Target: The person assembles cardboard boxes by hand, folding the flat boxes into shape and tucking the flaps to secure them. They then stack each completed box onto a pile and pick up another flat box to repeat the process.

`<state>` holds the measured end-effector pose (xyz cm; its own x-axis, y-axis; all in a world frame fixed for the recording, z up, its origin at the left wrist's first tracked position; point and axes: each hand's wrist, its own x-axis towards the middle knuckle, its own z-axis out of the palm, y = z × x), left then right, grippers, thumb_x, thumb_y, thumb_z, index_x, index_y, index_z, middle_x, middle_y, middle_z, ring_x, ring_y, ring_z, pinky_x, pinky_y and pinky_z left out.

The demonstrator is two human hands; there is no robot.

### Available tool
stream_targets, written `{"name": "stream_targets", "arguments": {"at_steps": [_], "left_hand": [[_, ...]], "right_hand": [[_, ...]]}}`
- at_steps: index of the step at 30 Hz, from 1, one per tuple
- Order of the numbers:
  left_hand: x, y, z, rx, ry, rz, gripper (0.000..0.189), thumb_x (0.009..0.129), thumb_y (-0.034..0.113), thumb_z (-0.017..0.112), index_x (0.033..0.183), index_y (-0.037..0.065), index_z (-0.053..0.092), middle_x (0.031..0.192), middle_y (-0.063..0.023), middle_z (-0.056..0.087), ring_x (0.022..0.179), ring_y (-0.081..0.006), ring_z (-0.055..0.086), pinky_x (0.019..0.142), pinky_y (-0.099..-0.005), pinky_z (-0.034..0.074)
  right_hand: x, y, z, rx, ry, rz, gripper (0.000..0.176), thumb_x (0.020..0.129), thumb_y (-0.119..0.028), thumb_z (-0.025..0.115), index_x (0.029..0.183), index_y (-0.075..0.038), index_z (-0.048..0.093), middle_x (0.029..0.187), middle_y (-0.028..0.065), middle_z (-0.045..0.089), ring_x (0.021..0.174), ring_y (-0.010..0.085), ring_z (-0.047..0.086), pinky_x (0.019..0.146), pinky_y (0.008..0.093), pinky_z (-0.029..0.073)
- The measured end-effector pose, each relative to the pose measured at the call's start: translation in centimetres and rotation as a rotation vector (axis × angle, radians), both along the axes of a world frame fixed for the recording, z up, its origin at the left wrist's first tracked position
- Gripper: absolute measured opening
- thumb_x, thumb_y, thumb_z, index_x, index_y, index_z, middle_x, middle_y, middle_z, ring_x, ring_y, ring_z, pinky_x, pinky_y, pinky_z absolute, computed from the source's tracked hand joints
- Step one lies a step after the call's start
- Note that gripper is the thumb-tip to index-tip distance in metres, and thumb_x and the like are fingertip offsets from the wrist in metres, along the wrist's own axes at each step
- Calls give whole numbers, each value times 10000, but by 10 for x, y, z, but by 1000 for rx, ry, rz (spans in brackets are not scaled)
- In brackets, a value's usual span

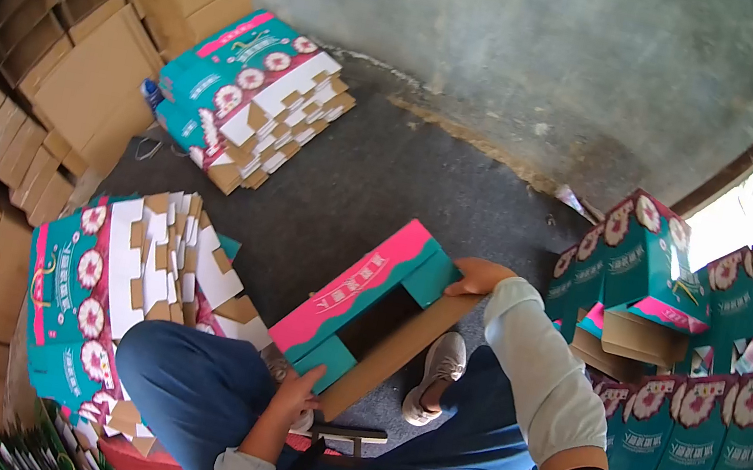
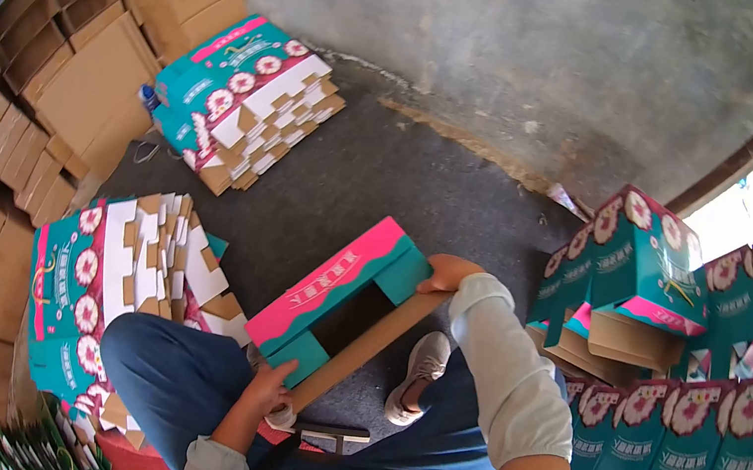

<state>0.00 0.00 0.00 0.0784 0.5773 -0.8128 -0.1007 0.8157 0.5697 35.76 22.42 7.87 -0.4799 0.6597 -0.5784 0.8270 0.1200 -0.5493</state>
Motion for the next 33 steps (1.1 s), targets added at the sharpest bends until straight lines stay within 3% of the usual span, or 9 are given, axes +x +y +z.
{"name": "stream_targets", "arguments": {"at_steps": [5, 8, 11, 16, 20, 24, 27, 30, 33], "left_hand": [[13, 6, 26, 143, -175, 216, 843, 837, 720, 461, 1397, 112, 296, 1288, -130, 510, 1086, -315, 575, 838, -495, 488], [10, 22, 29, 232, -235, 251, 916, 802, 787, 405, 1413, 118, 271, 1300, -112, 476, 1068, -284, 564, 816, -436, 495], [30, 54, 43, 477, 9, 237, 897, 828, 777, 361, 1420, 110, 271, 1360, -123, 422, 1163, -272, 512, 896, -444, 454], [128, 134, 113, 988, 149, 16, 598, 973, 460, 429, 1388, 46, 311, 1298, -164, 491, 1190, -293, 497, 993, -402, 378], [258, 166, 192, 1281, 39, -246, 564, 939, 267, 513, 1400, 19, 303, 1373, -237, 417, 1271, -351, 432, 1024, -409, 349], [410, 176, 176, 1451, -232, -328, 819, 868, 303, 619, 1458, -31, 160, 1370, -310, 382, 1275, -402, 409, 1044, -410, 344], [464, 162, 191, 1431, -51, -613, 906, 851, 313, 640, 1477, -9, 69, 1457, -272, 269, 1337, -380, 331, 1056, -410, 349], [489, 164, 207, 1265, -42, -740, 935, 847, 330, 626, 1480, 11, 19, 1475, -274, 224, 1359, -394, 282, 1061, -438, 347], [506, 164, 210, 1290, 41, -919, 938, 852, 332, 611, 1478, 17, -14, 1464, -280, 243, 1360, -400, 274, 1067, -444, 342]], "right_hand": [[-4, -15, 58, 325, 76, -124, 527, 757, -306, 684, 1176, -15, 553, 1035, 210, 646, 1012, 378, 604, 879, 421, 459], [-2, -16, 92, 523, 54, -127, 607, 782, -296, 679, 1269, -11, 455, 1083, 235, 621, 1049, 403, 574, 893, 434, 452], [30, -32, 129, 802, 160, -170, 644, 803, -272, 673, 1325, -14, 401, 1168, 248, 578, 1096, 407, 549, 924, 429, 443], [144, -84, 163, 1110, 154, -479, 684, 818, -191, 701, 1365, 37, 362, 1301, 262, 494, 1208, 382, 495, 993, 397, 414], [289, -141, 160, 1155, 108, -835, 692, 868, -123, 649, 1426, 39, 273, 1341, 184, 478, 1219, 254, 470, 1035, 346, 350], [425, -213, 141, 1123, -59, -1132, 707, 833, -79, 644, 1443, -43, 290, 1331, 199, 478, 1224, 289, 475, 1017, 352, 374], [506, -254, 98, 952, -64, -1342, 713, 835, -77, 641, 1449, -48, 280, 1360, 190, 461, 1233, 285, 473, 1008, 348, 385], [533, -251, 73, 1058, 116, -1498, 649, 887, -157, 599, 1443, -29, 291, 1393, 175, 439, 1263, 267, 448, 1032, 337, 355], [477, -226, 115, 1301, 238, -1577, 585, 949, -284, 501, 1421, 10, 320, 1428, 181, 401, 1318, 272, 382, 1080, 340, 280]]}}
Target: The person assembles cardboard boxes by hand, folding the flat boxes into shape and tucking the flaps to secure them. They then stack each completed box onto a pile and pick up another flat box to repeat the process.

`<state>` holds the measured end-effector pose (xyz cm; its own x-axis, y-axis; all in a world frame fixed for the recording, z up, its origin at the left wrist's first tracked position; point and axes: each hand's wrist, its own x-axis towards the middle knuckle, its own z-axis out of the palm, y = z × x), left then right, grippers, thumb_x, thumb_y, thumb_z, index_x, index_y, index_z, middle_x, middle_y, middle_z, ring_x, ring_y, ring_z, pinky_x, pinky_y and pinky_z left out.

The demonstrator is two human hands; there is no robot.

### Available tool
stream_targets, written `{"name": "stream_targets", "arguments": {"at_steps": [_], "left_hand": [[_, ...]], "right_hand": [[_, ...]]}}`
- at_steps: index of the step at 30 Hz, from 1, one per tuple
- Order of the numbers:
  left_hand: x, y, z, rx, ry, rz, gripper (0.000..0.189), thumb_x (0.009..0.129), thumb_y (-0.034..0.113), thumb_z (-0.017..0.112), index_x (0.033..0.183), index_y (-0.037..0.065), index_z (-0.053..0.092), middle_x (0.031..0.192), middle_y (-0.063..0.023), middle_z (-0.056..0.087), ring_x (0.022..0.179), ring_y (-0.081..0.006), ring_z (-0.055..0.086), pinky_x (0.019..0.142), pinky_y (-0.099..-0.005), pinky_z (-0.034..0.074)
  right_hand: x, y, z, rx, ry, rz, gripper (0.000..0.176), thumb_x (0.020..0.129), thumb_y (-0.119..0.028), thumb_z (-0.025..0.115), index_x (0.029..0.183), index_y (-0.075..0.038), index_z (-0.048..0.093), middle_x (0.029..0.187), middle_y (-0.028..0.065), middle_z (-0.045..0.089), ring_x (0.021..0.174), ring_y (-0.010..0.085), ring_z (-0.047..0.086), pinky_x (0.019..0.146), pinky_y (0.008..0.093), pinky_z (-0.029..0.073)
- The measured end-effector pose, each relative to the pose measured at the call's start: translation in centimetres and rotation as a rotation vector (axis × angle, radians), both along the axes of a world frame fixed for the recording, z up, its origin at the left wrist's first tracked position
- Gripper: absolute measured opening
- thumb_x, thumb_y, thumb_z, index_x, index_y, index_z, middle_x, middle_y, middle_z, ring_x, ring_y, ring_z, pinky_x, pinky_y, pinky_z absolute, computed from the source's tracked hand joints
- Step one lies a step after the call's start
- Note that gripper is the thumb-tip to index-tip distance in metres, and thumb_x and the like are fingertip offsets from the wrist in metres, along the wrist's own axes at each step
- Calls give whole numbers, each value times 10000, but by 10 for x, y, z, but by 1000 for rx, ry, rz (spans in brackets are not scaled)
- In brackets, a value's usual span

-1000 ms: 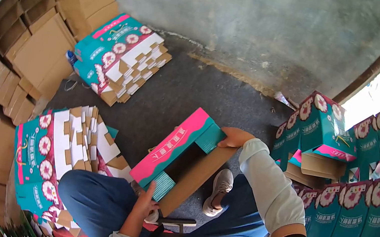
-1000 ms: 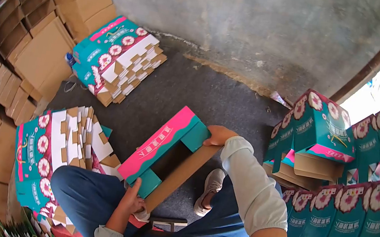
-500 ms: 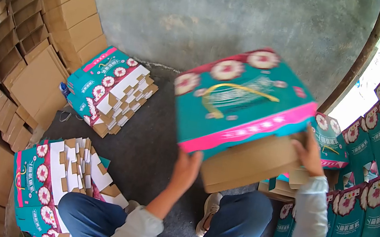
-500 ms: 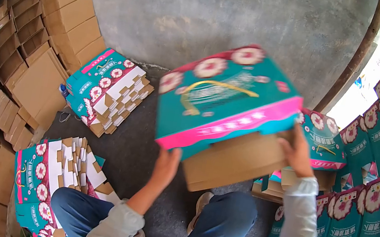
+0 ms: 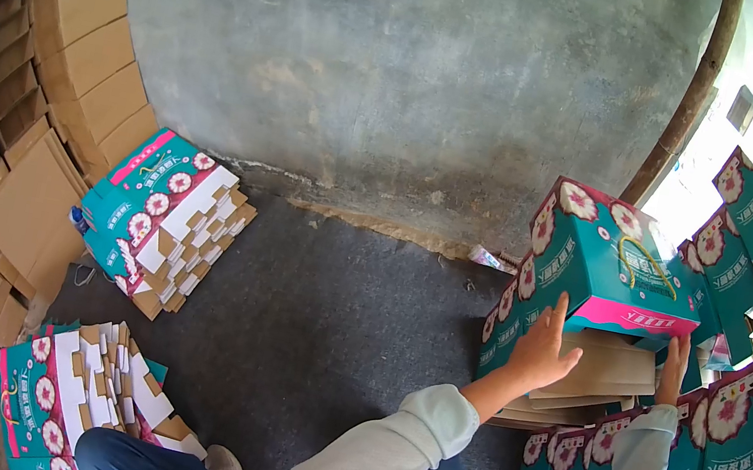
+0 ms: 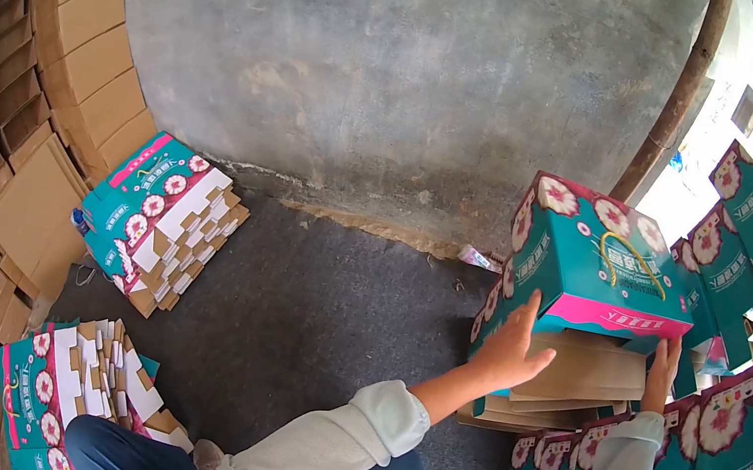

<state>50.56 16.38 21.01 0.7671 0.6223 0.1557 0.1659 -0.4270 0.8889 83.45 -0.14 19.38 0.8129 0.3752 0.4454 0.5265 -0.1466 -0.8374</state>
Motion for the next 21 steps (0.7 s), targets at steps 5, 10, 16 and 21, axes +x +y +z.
{"name": "stream_targets", "arguments": {"at_steps": [5, 10, 16, 21], "left_hand": [[10, -6, -4, 60, 18, -61, 925, 839, 309, 624, 1482, 39, 16, 1421, -314, 290, 1317, -421, 339, 1035, -450, 376], [-45, -7, -1, 137, 85, -166, 777, 861, 251, 613, 1448, -10, 177, 1430, -281, 304, 1311, -396, 359, 1044, -438, 360], [-242, -61, 30, 105, 139, -254, 635, 904, 323, 574, 1395, -4, 342, 1430, -258, 334, 1285, -405, 396, 1045, -468, 343], [-293, -135, 9, 514, 139, -41, 582, 800, 405, 630, 1293, 116, 523, 1431, -180, 374, 1318, -381, 337, 1034, -640, 228]], "right_hand": [[-154, 53, 97, 32, -556, -71, 581, 927, -297, 547, 1378, 29, 380, 1415, 200, 407, 1325, 314, 367, 1102, 375, 251], [-227, 110, 107, -515, -995, 89, 623, 793, -276, 684, 1339, -71, 464, 1332, 201, 473, 1246, 371, 423, 1049, 468, 309], [-169, 126, 85, -557, -952, 108, 587, 776, -242, 685, 1314, -110, 495, 1310, 172, 502, 1223, 372, 442, 1036, 473, 325], [-183, 131, 90, -723, -1054, -117, 556, 752, -153, 693, 1277, -92, 520, 1276, 181, 517, 1218, 333, 457, 1019, 445, 360]]}}
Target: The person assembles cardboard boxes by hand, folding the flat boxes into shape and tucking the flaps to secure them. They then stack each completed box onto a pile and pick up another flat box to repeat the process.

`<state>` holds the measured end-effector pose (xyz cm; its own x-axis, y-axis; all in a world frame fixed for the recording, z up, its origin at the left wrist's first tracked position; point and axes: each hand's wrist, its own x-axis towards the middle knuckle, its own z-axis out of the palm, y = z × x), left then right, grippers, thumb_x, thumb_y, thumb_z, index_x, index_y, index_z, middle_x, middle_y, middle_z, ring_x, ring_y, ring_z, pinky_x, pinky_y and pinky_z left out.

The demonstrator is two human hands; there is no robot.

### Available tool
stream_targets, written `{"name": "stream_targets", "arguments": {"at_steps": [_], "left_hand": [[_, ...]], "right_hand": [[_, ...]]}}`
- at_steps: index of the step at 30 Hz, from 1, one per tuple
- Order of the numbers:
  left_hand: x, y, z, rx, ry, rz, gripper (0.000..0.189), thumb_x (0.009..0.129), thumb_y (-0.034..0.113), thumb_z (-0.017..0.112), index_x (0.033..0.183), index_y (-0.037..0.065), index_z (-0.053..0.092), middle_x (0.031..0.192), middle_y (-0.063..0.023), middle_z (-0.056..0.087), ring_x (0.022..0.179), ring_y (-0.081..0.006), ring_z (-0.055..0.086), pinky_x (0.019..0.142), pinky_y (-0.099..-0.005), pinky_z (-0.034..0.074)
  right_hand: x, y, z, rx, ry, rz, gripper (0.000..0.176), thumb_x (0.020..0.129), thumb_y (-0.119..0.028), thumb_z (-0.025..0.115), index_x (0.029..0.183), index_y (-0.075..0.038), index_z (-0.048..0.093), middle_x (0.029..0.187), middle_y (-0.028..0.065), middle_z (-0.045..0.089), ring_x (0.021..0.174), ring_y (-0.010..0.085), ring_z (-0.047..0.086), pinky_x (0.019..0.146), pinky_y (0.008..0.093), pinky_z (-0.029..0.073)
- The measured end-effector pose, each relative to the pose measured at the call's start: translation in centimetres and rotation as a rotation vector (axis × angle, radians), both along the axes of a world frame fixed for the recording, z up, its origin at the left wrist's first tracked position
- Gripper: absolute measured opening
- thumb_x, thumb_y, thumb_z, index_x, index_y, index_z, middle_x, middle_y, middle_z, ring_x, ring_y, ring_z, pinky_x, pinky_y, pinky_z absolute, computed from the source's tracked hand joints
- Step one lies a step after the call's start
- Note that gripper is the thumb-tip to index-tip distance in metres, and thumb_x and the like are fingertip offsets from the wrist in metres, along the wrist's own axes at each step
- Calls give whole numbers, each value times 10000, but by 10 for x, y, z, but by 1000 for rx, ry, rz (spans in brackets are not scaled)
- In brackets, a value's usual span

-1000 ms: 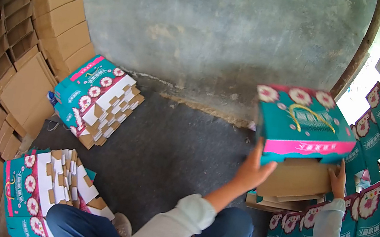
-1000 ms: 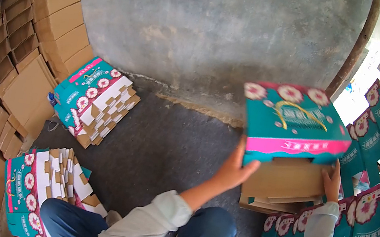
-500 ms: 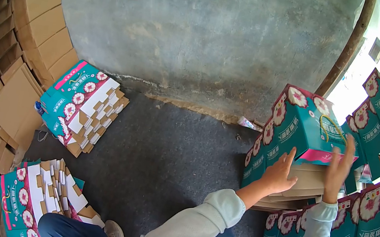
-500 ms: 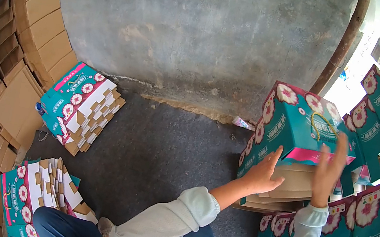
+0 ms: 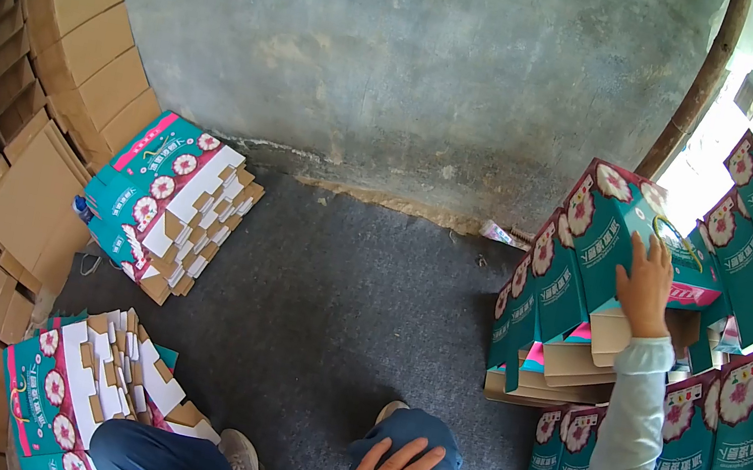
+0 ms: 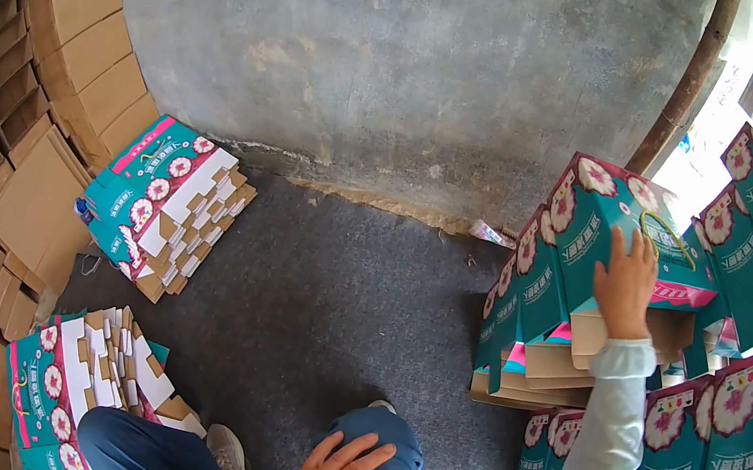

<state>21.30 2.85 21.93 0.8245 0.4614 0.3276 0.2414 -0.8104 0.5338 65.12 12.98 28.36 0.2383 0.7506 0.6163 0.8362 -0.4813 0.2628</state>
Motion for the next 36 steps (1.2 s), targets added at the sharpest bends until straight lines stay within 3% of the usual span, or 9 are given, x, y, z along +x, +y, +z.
{"name": "stream_targets", "arguments": {"at_steps": [4, 6, 12, 22, 25, 28, 31, 33, 36], "left_hand": [[11, -9, -22, 184, -78, 149, 479, 837, 376, 583, 1233, 107, 578, 1396, -173, 419, 1295, -369, 371, 1029, -621, 251], [13, -10, -27, 190, -124, 165, 452, 849, 358, 567, 1226, 109, 586, 1383, -169, 437, 1283, -365, 387, 1023, -621, 259], [18, -2, -29, 216, -221, 192, 420, 870, 343, 540, 1217, 112, 596, 1360, -157, 468, 1258, -354, 417, 1003, -626, 273], [15, 9, -31, 174, -212, 173, 415, 853, 347, 566, 1184, 101, 612, 1370, -148, 463, 1272, -346, 409, 1014, -629, 249], [15, 10, -36, 163, -267, 176, 408, 845, 335, 584, 1175, 96, 612, 1369, -156, 461, 1281, -347, 402, 1025, -623, 233], [17, 9, -40, 160, -327, 183, 392, 847, 306, 595, 1162, 72, 601, 1370, -172, 455, 1290, -350, 393, 1032, -618, 216], [19, 6, -40, 229, -434, 224, 401, 897, 302, 574, 1187, 25, 550, 1341, -210, 459, 1250, -358, 428, 1008, -582, 280], [22, -2, -44, 110, -305, 199, 565, 887, 361, 580, 1329, 29, 461, 1452, -212, 336, 1280, -371, 422, 1046, -483, 338], [5, 7, -36, 115, -412, 141, 551, 839, 288, 644, 1274, 0, 468, 1334, -228, 427, 1141, -376, 515, 956, -485, 401]], "right_hand": [[-76, 43, -47, -97, 298, 464, 363, 788, -173, 644, 1124, -45, 591, 1171, 165, 567, 1084, 333, 545, 900, 415, 468], [-81, 62, -91, -253, 356, 378, 318, 787, -234, 637, 1049, -54, 630, 1147, 157, 584, 1091, 341, 539, 911, 447, 458], [-13, 98, -156, -672, -117, -3, 345, 776, -194, 587, 1080, -40, 640, 1211, 159, 552, 1247, 313, 405, 1084, 477, 239], [39, 125, -168, -675, -75, -36, 338, 829, -244, 531, 1094, -78, 658, 1214, 147, 577, 1208, 298, 445, 1073, 462, 254], [21, 133, -158, -600, 131, 114, 341, 812, -244, 572, 1075, -34, 627, 1235, 182, 543, 1183, 363, 459, 984, 465, 355], [0, 131, -173, -517, 191, 560, 508, 743, -230, 696, 1188, -31, 555, 1230, 189, 533, 1165, 362, 481, 948, 460, 398], [-144, 99, -94, -712, 606, 809, 438, 761, -188, 683, 1150, -13, 587, 1159, 203, 581, 1050, 375, 564, 904, 437, 445], [-216, 81, -58, -762, 501, 1097, 458, 781, -174, 680, 1195, -18, 562, 1179, 199, 579, 1070, 362, 568, 913, 421, 454], [-326, 49, -5, -768, 409, 1348, 463, 806, -185, 676, 1222, -31, 544, 1174, 183, 586, 1050, 343, 582, 895, 407, 468]]}}
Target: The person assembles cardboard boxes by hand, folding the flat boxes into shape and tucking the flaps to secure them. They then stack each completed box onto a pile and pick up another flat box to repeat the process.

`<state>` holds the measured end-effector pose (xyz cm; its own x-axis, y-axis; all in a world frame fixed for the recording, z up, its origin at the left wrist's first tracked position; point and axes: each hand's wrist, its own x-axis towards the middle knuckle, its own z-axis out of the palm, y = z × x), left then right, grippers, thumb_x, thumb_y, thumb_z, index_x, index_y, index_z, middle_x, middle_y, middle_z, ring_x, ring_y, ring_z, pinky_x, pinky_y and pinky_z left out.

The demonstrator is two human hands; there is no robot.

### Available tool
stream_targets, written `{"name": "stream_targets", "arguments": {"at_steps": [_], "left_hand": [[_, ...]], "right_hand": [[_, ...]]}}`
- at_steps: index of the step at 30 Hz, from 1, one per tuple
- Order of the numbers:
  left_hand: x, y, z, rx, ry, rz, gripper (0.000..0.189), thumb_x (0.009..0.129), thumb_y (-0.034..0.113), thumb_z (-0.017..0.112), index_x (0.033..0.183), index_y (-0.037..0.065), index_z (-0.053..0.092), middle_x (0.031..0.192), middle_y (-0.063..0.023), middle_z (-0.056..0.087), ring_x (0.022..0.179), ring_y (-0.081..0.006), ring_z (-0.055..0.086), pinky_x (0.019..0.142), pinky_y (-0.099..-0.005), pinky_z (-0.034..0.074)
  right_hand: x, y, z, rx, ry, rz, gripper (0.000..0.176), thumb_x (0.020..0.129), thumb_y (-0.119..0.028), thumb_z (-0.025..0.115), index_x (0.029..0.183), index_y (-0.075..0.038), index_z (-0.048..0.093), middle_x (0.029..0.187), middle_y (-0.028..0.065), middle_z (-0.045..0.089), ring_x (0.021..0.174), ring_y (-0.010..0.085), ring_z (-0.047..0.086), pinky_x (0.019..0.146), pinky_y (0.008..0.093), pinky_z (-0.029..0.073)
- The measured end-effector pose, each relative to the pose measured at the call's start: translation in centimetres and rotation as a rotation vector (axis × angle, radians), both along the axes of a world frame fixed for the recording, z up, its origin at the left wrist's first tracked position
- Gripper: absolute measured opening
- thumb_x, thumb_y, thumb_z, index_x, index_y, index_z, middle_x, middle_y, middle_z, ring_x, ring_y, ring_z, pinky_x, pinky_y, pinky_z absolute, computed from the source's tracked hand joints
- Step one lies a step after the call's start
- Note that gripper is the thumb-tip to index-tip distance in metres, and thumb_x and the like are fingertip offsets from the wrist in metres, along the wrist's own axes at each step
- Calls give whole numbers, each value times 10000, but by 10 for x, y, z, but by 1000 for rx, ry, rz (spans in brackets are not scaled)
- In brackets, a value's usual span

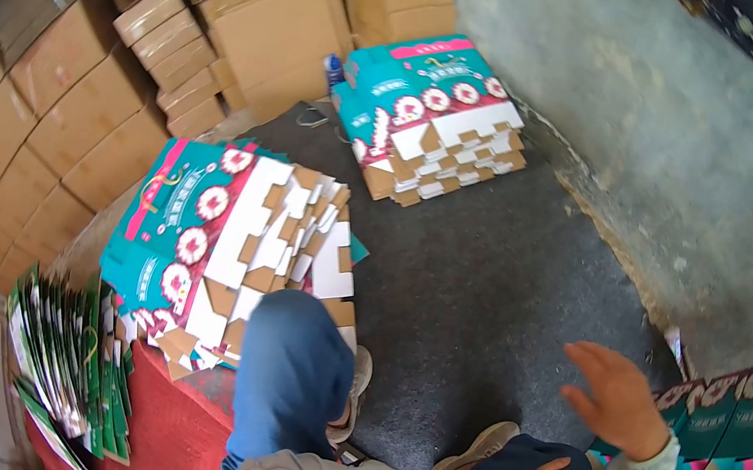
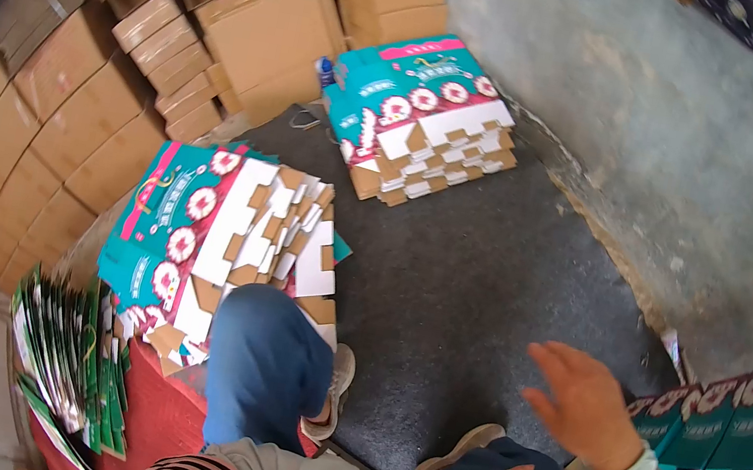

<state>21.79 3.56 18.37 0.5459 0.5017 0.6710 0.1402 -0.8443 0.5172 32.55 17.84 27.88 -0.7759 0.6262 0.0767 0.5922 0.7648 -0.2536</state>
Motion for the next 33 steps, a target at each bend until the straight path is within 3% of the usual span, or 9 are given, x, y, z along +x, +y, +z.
{"name": "stream_targets", "arguments": {"at_steps": [3, 4, 7, 12, 15, 17, 18, 25, 33], "left_hand": [[-32, -12, 21, -18, -97, 53, 525, 813, 273, 666, 1238, 10, 506, 1329, -209, 436, 1119, -363, 525, 935, -475, 421], [-56, -21, 32, -150, -111, -71, 394, 922, 292, 559, 1212, 25, 535, 1294, -214, 499, 1167, -342, 506, 921, -487, 422], [-128, -50, 39, -133, -175, 149, 469, 832, 266, 654, 1212, 15, 539, 1372, -178, 439, 1176, -339, 525, 923, -451, 449], [-305, -81, 13, -287, -25, 1114, 336, 811, 125, 658, 1115, 3, 584, 1138, -195, 602, 1007, -349, 608, 855, -415, 490], [-360, -119, -53, -518, 205, 1359, 356, 820, 173, 644, 1129, 23, 553, 1154, -189, 574, 1005, -359, 589, 825, -446, 494], [-367, -147, -98, -544, 339, 1416, 376, 816, 203, 646, 1132, 29, 544, 1140, -186, 568, 987, -368, 587, 812, -459, 494], [-369, -157, -114, -557, 409, 1443, 386, 814, 218, 648, 1134, 32, 539, 1134, -184, 566, 979, -373, 585, 806, -466, 494], [-375, -184, -144, -836, 481, 1422, 354, 820, 267, 636, 1091, 55, 552, 1065, -181, 578, 958, -385, 590, 768, -487, 495], [-350, -180, -193, -1007, 336, 1183, 332, 854, 298, 588, 1103, 80, 556, 1039, -180, 585, 948, -368, 589, 765, -485, 496]], "right_hand": [[-68, -20, 11, -22, 57, 141, 451, 804, -193, 680, 1208, -36, 551, 1148, 166, 596, 1027, 342, 589, 871, 409, 478], [-82, -22, 7, -41, 57, 146, 455, 801, -193, 684, 1208, -39, 552, 1142, 163, 598, 1017, 342, 593, 860, 409, 481], [-115, -20, -23, -80, -34, 136, 451, 805, -213, 680, 1205, -46, 557, 1120, 154, 606, 993, 343, 602, 834, 412, 488], [-132, 2, -108, -315, -525, 172, 445, 901, -350, 556, 1216, -37, 567, 1129, 170, 615, 1007, 331, 610, 869, 404, 477], [-164, 24, -174, -752, -427, 46, 453, 949, -413, 453, 1201, -67, 601, 1194, 178, 603, 1040, 300, 610, 918, 374, 458], [-198, 2, -205, -1748, 275, -290, 439, 961, -420, 434, 1201, -104, 622, 1258, 184, 573, 1073, 278, 601, 954, 349, 431], [-211, -10, -218, -1825, 441, -379, 437, 961, -417, 437, 1200, -102, 622, 1253, 180, 575, 1070, 276, 601, 951, 349, 432], [-236, -26, -293, -930, 427, -520, 422, 960, -397, 456, 1194, -87, 621, 1213, 157, 590, 1048, 265, 602, 932, 347, 436], [-232, -18, -312, -793, 456, -509, 406, 959, -374, 477, 1186, -71, 620, 1168, 131, 607, 1022, 252, 604, 911, 344, 441]]}}
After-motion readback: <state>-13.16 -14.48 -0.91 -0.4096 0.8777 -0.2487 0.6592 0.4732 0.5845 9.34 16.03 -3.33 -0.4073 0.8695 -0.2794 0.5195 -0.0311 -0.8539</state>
